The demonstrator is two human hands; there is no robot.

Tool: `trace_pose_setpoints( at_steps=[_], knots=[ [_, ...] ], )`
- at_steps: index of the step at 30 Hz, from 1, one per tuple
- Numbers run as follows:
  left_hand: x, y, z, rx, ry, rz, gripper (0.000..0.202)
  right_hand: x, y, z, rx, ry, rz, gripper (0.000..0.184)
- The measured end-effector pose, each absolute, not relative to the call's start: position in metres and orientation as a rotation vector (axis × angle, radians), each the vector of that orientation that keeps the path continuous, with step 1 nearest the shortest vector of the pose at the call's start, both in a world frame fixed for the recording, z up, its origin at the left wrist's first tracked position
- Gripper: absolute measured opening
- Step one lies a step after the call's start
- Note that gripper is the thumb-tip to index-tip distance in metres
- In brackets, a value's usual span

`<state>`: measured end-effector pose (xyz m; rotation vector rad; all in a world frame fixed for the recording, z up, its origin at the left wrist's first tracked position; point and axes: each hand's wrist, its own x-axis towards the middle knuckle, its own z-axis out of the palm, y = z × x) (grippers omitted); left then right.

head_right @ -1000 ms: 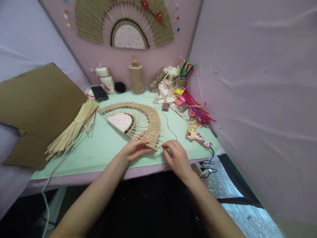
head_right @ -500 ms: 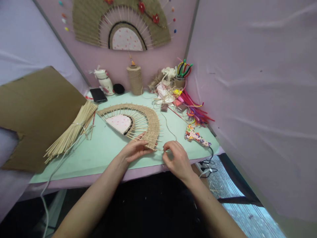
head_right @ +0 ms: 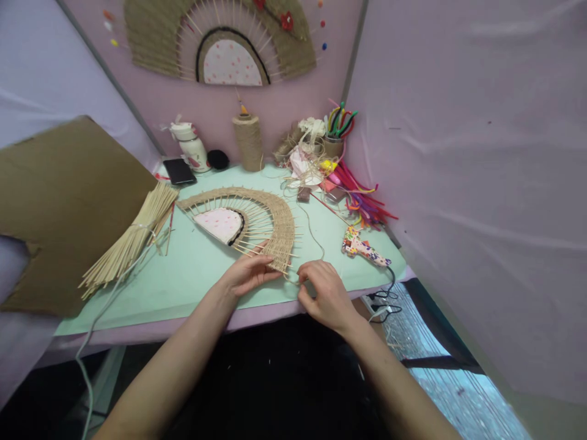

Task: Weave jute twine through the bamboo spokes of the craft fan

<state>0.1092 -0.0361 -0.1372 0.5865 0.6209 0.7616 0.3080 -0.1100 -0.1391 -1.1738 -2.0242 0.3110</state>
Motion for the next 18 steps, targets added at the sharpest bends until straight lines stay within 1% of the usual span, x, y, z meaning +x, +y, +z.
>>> trace_pose_setpoints(
  at_steps=[7, 11, 16, 18],
  knots=[
    [0.109, -0.036, -0.139, 0.576, 0.637, 0.768, 0.07, 0.316, -0.111, -0.137, -1.259, -2.08, 0.305, 0.016],
    [0.109, -0.035, -0.139, 0.562, 0.645, 0.768, 0.071, 0.319, -0.114, -0.136, -1.232, -2.092, 0.279, 0.015],
    [0.109, -0.035, -0.138, 0.576, 0.652, 0.77, 0.071, 0.323, -0.118, -0.137, -1.143, -1.907, 0.134, 0.021],
    [0.11, -0.035, -0.138, 0.577, 0.655, 0.773, 0.071, 0.331, -0.114, -0.138, -1.169, -1.803, 0.044, 0.021]
  ],
)
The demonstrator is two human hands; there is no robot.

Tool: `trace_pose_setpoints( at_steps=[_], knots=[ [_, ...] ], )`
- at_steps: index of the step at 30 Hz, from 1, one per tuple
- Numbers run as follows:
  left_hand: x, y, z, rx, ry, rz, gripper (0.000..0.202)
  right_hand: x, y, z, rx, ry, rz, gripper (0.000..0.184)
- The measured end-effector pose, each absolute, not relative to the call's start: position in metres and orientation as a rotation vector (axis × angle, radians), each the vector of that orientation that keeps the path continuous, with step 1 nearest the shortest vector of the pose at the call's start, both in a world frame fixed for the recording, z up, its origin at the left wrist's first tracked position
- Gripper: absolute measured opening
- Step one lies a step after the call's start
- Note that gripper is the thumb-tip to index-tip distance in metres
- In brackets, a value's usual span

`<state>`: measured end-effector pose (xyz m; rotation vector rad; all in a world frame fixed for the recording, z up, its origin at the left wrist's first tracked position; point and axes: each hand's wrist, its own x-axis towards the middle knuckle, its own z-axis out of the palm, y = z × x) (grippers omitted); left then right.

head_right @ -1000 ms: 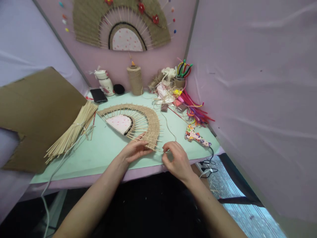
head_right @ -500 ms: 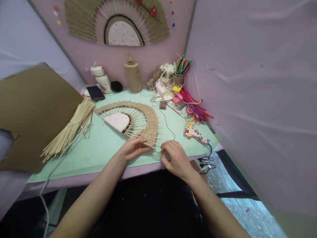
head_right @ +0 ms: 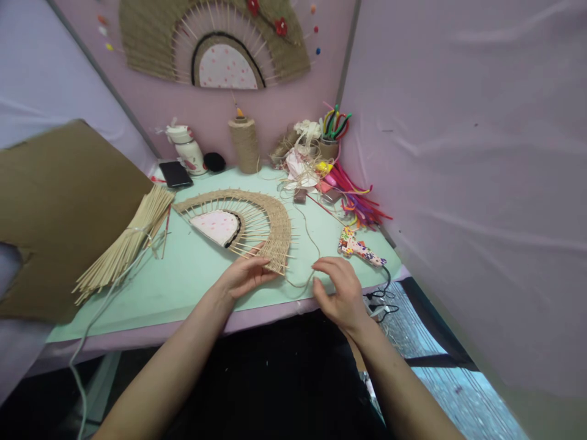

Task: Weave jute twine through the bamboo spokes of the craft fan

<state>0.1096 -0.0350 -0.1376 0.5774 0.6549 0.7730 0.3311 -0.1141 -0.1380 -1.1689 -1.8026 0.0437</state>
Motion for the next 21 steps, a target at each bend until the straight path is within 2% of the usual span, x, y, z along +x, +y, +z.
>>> trace_pose_setpoints(
  at_steps=[4, 8, 15, 21],
  knots=[
    [0.11, -0.034, -0.138, 0.554, 0.656, 0.787, 0.068, 0.367, -0.095, -0.144, -1.484, -1.683, -0.137, 0.02],
    [0.111, -0.034, -0.139, 0.544, 0.68, 0.802, 0.069, 0.413, -0.077, -0.154, -1.81, -1.795, -0.24, 0.032],
    [0.11, -0.034, -0.139, 0.575, 0.691, 0.787, 0.068, 0.432, -0.067, -0.16, -2.206, -1.961, -0.087, 0.046],
    [0.11, -0.035, -0.137, 0.555, 0.708, 0.791, 0.062, 0.43, -0.06, -0.16, -2.273, -1.942, 0.072, 0.049]
  ],
)
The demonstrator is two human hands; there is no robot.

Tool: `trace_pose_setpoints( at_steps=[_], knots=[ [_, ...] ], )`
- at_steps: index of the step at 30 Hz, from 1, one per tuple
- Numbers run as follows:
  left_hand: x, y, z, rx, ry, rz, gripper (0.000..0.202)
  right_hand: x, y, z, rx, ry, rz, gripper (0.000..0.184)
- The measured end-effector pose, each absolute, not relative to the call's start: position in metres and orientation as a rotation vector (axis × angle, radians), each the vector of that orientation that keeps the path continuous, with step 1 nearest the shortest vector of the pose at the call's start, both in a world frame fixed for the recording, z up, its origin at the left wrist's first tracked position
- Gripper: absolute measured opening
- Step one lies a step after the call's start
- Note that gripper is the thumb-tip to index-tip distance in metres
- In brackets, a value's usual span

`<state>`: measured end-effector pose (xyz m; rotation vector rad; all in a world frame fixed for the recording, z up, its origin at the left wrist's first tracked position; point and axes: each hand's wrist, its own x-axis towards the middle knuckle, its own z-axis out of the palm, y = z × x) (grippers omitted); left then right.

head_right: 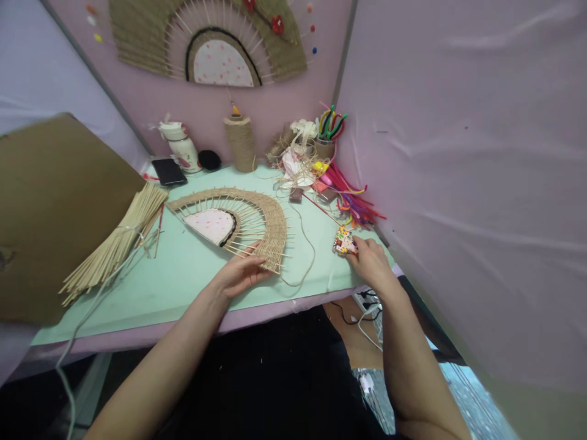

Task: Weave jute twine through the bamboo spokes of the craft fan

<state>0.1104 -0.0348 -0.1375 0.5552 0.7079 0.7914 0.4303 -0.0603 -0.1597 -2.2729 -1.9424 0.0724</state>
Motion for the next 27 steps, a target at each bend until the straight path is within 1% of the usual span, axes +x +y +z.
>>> trace_pose_setpoints(
  at_steps=[3, 5, 10, 12, 16, 19, 22, 27],
  knots=[
    [0.111, -0.035, -0.136, 0.549, 0.708, 0.795, 0.063, 0.432, -0.061, -0.16, -2.269, -1.925, 0.115, 0.045],
    [0.111, -0.035, -0.136, 0.554, 0.709, 0.791, 0.062, 0.433, -0.065, -0.16, -2.215, -1.91, 0.153, 0.046],
    [0.111, -0.035, -0.137, 0.56, 0.693, 0.797, 0.065, 0.431, -0.084, -0.152, -1.943, -1.748, 0.363, 0.048],
    [0.111, -0.035, -0.138, 0.567, 0.681, 0.795, 0.066, 0.426, -0.093, -0.145, -1.795, -1.591, 0.563, 0.047],
    [0.111, -0.035, -0.138, 0.562, 0.69, 0.793, 0.067, 0.406, -0.11, -0.129, -1.517, -1.129, 1.1, 0.044],
    [0.111, -0.035, -0.139, 0.543, 0.7, 0.807, 0.066, 0.388, -0.119, -0.123, -1.36, -0.919, 1.336, 0.046],
    [0.111, -0.035, -0.14, 0.539, 0.689, 0.816, 0.065, 0.375, -0.125, -0.125, -1.357, -0.945, 1.384, 0.047],
    [0.111, -0.035, -0.142, 0.539, 0.691, 0.814, 0.071, 0.367, -0.131, -0.134, -1.523, -1.213, 1.304, 0.045]
  ],
)
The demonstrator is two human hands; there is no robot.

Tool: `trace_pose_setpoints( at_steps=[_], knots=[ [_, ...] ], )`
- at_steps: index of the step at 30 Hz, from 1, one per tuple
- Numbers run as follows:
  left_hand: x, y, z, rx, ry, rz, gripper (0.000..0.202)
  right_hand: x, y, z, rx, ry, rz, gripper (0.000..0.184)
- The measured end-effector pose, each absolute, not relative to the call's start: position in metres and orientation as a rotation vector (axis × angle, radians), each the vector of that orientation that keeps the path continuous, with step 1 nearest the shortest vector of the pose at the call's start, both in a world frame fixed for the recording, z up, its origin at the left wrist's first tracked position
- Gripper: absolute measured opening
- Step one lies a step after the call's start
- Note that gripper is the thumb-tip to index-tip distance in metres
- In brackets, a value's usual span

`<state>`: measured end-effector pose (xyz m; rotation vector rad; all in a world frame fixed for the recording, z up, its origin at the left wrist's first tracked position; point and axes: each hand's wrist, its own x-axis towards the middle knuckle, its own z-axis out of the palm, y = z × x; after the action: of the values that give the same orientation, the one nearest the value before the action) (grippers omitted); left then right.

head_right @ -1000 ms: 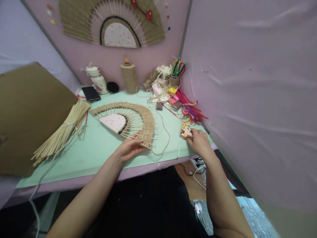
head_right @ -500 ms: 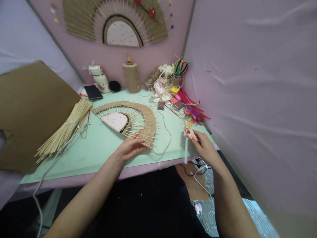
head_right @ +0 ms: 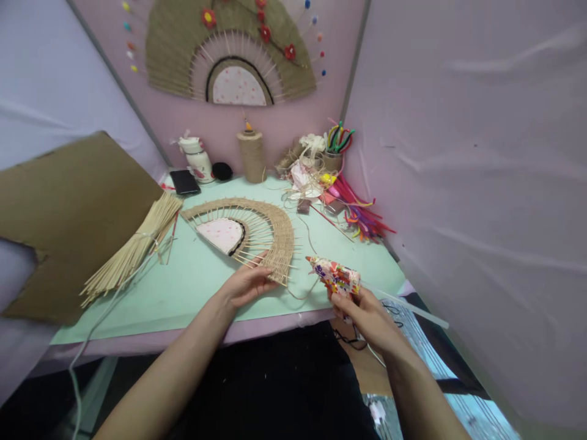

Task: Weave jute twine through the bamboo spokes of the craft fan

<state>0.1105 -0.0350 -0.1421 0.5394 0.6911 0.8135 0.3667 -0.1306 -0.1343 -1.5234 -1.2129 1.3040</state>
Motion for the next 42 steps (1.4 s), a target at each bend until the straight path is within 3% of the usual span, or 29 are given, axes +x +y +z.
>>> trace_pose_setpoints(
  at_steps=[8, 16, 24, 42],
  knots=[
    [0.111, -0.036, -0.142, 0.536, 0.681, 0.828, 0.073, 0.357, -0.141, -0.124, -1.712, -1.413, 1.273, 0.053],
    [0.111, -0.035, -0.144, 0.538, 0.654, 0.828, 0.067, 0.347, -0.148, -0.102, -1.527, -1.515, 1.438, 0.054],
    [0.114, -0.036, -0.14, 0.538, 0.688, 0.817, 0.065, 0.349, -0.146, -0.096, -1.688, -1.765, 1.279, 0.061],
    [0.114, -0.036, -0.142, 0.486, 0.64, 0.817, 0.053, 0.344, -0.136, -0.086, -1.739, -1.939, 1.279, 0.059]
  ],
)
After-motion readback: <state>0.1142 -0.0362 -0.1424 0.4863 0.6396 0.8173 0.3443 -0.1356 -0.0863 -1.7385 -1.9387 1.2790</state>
